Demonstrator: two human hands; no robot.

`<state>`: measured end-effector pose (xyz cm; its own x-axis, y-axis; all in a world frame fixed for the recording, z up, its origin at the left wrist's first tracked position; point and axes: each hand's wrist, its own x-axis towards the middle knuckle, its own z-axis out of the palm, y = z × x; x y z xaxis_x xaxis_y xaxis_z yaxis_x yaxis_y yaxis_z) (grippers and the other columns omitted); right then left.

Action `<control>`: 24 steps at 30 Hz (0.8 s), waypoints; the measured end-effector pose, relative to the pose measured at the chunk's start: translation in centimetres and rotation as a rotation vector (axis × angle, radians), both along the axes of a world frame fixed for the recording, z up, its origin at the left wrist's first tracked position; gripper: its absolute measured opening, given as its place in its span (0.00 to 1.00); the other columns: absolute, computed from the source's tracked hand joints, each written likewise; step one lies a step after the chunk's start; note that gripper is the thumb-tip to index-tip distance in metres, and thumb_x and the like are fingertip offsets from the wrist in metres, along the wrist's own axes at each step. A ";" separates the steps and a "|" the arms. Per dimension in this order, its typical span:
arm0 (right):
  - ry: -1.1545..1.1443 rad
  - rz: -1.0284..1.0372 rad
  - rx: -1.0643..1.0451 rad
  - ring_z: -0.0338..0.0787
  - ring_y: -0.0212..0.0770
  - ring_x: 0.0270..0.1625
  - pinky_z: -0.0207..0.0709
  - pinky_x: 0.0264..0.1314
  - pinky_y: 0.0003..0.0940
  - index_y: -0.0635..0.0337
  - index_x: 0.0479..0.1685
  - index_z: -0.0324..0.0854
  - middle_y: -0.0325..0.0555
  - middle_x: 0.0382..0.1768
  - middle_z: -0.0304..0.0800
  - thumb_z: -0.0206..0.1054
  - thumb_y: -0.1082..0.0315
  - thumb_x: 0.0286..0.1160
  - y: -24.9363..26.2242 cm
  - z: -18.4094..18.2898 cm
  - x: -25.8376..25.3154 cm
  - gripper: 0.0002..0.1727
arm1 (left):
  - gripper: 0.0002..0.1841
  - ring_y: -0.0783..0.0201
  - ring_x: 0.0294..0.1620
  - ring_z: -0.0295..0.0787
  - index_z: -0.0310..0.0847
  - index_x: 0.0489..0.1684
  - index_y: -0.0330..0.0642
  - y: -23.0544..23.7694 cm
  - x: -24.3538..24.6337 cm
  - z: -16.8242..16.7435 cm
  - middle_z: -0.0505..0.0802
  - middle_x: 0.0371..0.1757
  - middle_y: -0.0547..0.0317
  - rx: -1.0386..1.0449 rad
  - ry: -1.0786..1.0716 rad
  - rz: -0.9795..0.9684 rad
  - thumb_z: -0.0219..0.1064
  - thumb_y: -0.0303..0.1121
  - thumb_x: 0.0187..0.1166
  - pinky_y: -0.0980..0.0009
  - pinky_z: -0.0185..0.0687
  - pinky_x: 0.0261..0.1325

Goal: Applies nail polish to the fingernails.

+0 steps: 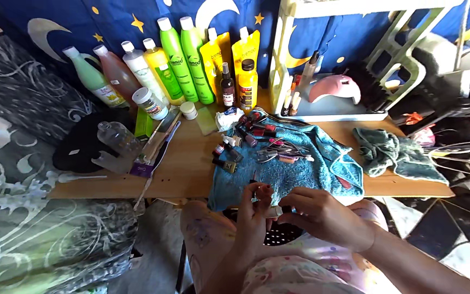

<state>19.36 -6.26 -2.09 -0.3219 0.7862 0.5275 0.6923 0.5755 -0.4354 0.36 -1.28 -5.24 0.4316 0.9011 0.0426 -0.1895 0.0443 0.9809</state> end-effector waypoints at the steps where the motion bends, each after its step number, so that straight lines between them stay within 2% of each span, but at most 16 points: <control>1: -0.008 0.009 0.007 0.88 0.33 0.38 0.84 0.43 0.23 0.57 0.42 0.88 0.42 0.35 0.88 0.67 0.51 0.83 0.0 -0.1 0.0 0.17 | 0.15 0.72 0.25 0.83 0.73 0.68 0.40 0.1 0.0 0.0 0.88 0.51 0.57 -0.007 0.010 -0.005 0.62 0.29 0.86 0.78 0.80 0.21; 3: -0.031 0.078 0.054 0.90 0.37 0.48 0.85 0.54 0.26 0.58 0.45 0.88 0.45 0.41 0.90 0.65 0.58 0.85 0.1 -0.3 0.2 0.13 | 0.16 0.71 0.28 0.86 0.72 0.68 0.40 0.2 -0.2 0.3 0.88 0.53 0.57 -0.021 0.039 -0.023 0.63 0.30 0.86 0.77 0.82 0.22; 5: -0.059 0.185 0.105 0.88 0.42 0.53 0.84 0.58 0.30 0.58 0.46 0.88 0.47 0.45 0.88 0.63 0.67 0.86 0.1 -0.2 0.3 0.08 | 0.16 0.70 0.30 0.87 0.74 0.68 0.43 0.3 -0.4 0.5 0.87 0.54 0.57 -0.065 0.077 -0.040 0.65 0.34 0.85 0.76 0.85 0.23; 7: -0.119 0.269 0.172 0.88 0.44 0.57 0.84 0.63 0.34 0.56 0.46 0.88 0.48 0.50 0.89 0.60 0.73 0.84 -0.2 0.2 0.3 0.09 | 0.17 0.70 0.30 0.88 0.75 0.68 0.44 0.4 -0.4 0.4 0.88 0.54 0.58 -0.150 0.102 -0.085 0.65 0.36 0.85 0.75 0.85 0.24; 10: -0.195 0.369 0.258 0.87 0.45 0.61 0.82 0.66 0.36 0.56 0.42 0.85 0.47 0.55 0.90 0.61 0.73 0.85 -0.5 0.7 0.3 0.07 | 0.16 0.73 0.29 0.86 0.75 0.67 0.43 0.3 -0.5 -0.3 0.88 0.51 0.60 -0.208 0.040 -0.179 0.64 0.37 0.86 0.76 0.85 0.26; 12: -0.207 0.384 0.248 0.88 0.44 0.60 0.82 0.66 0.35 0.57 0.43 0.86 0.47 0.53 0.90 0.62 0.73 0.85 -0.7 1.2 0.4 0.07 | 0.16 0.73 0.31 0.87 0.74 0.67 0.43 0.1 -0.5 -0.5 0.88 0.51 0.61 -0.225 -0.011 -0.212 0.64 0.36 0.85 0.77 0.85 0.28; 14: -0.230 0.268 0.193 0.90 0.43 0.50 0.85 0.56 0.34 0.57 0.45 0.87 0.44 0.43 0.90 0.62 0.65 0.88 -0.8 1.4 0.6 0.09 | 0.16 0.73 0.27 0.85 0.73 0.68 0.44 -0.1 -0.2 -0.4 0.88 0.52 0.60 -0.218 -0.048 -0.187 0.64 0.33 0.85 0.78 0.82 0.23; 16: -0.245 0.078 0.152 0.87 0.41 0.36 0.83 0.40 0.34 0.55 0.33 0.84 0.41 0.28 0.85 0.59 0.48 0.88 -0.6 1.0 0.8 0.22 | 0.16 0.75 0.26 0.84 0.72 0.68 0.43 -0.4 0.2 -0.3 0.88 0.52 0.60 -0.131 -0.073 -0.138 0.64 0.31 0.85 0.80 0.80 0.22; 17: -0.255 -0.013 0.147 0.85 0.41 0.30 0.80 0.32 0.34 0.54 0.24 0.81 0.40 0.22 0.81 0.54 0.40 0.88 -0.4 0.7 0.9 0.30 | 0.16 0.76 0.29 0.84 0.72 0.69 0.43 -0.5 0.4 -0.3 0.88 0.52 0.61 -0.076 -0.071 -0.112 0.64 0.30 0.85 0.80 0.81 0.24; 18: -0.272 -0.091 0.155 0.83 0.41 0.24 0.76 0.24 0.35 0.53 0.18 0.77 0.39 0.17 0.77 0.47 0.34 0.87 -0.2 0.4 1.0 0.37 | 0.16 0.75 0.27 0.84 0.72 0.68 0.43 -0.5 0.7 -0.2 0.88 0.52 0.61 -0.047 -0.070 -0.079 0.64 0.29 0.85 0.79 0.82 0.23; 19: -0.275 -0.138 0.162 0.82 0.41 0.22 0.74 0.20 0.36 0.53 0.15 0.75 0.39 0.15 0.75 0.41 0.30 0.86 -0.1 0.3 1.1 0.41 | 0.16 0.74 0.26 0.85 0.73 0.68 0.42 -0.5 1.0 -0.1 0.88 0.51 0.60 -0.025 -0.074 -0.055 0.63 0.29 0.85 0.79 0.83 0.22; 20: -0.247 -0.148 0.155 0.83 0.41 0.23 0.75 0.22 0.36 0.53 0.18 0.77 0.39 0.16 0.77 0.38 0.28 0.86 -0.1 0.4 1.2 0.42 | 0.15 0.74 0.25 0.85 0.73 0.68 0.42 -0.4 1.1 0.1 0.88 0.51 0.60 -0.006 -0.080 -0.037 0.63 0.30 0.85 0.78 0.83 0.21; 21: -0.191 -0.117 0.134 0.87 0.41 0.29 0.79 0.28 0.36 0.54 0.28 0.84 0.40 0.22 0.83 0.38 0.28 0.85 -0.1 0.6 1.4 0.42 | 0.15 0.73 0.24 0.84 0.73 0.67 0.42 -0.3 1.2 0.2 0.88 0.50 0.59 0.007 -0.086 -0.023 0.63 0.32 0.86 0.78 0.84 0.21; 22: -0.127 -0.053 0.092 0.90 0.41 0.39 0.84 0.39 0.36 0.55 0.44 0.88 0.42 0.33 0.89 0.44 0.30 0.85 -0.1 0.9 1.5 0.39 | 0.15 0.73 0.25 0.84 0.72 0.68 0.42 -0.1 1.2 0.3 0.87 0.50 0.59 0.010 -0.091 -0.013 0.63 0.33 0.87 0.78 0.84 0.21; 23: -0.077 0.024 0.031 0.91 0.41 0.51 0.85 0.54 0.36 0.55 0.59 0.87 0.45 0.46 0.92 0.52 0.34 0.86 -0.2 1.4 1.6 0.33 | 0.15 0.72 0.24 0.84 0.72 0.68 0.41 0.1 1.2 0.5 0.87 0.50 0.58 0.005 -0.095 0.001 0.62 0.32 0.87 0.78 0.83 0.21; 24: -0.038 0.084 -0.008 0.89 0.41 0.58 0.84 0.63 0.35 0.53 0.67 0.84 0.45 0.53 0.90 0.62 0.44 0.85 -0.3 1.7 1.7 0.26 | 0.15 0.72 0.24 0.84 0.71 0.69 0.41 0.2 1.2 0.6 0.87 0.51 0.57 0.011 -0.091 0.015 0.62 0.31 0.87 0.78 0.83 0.21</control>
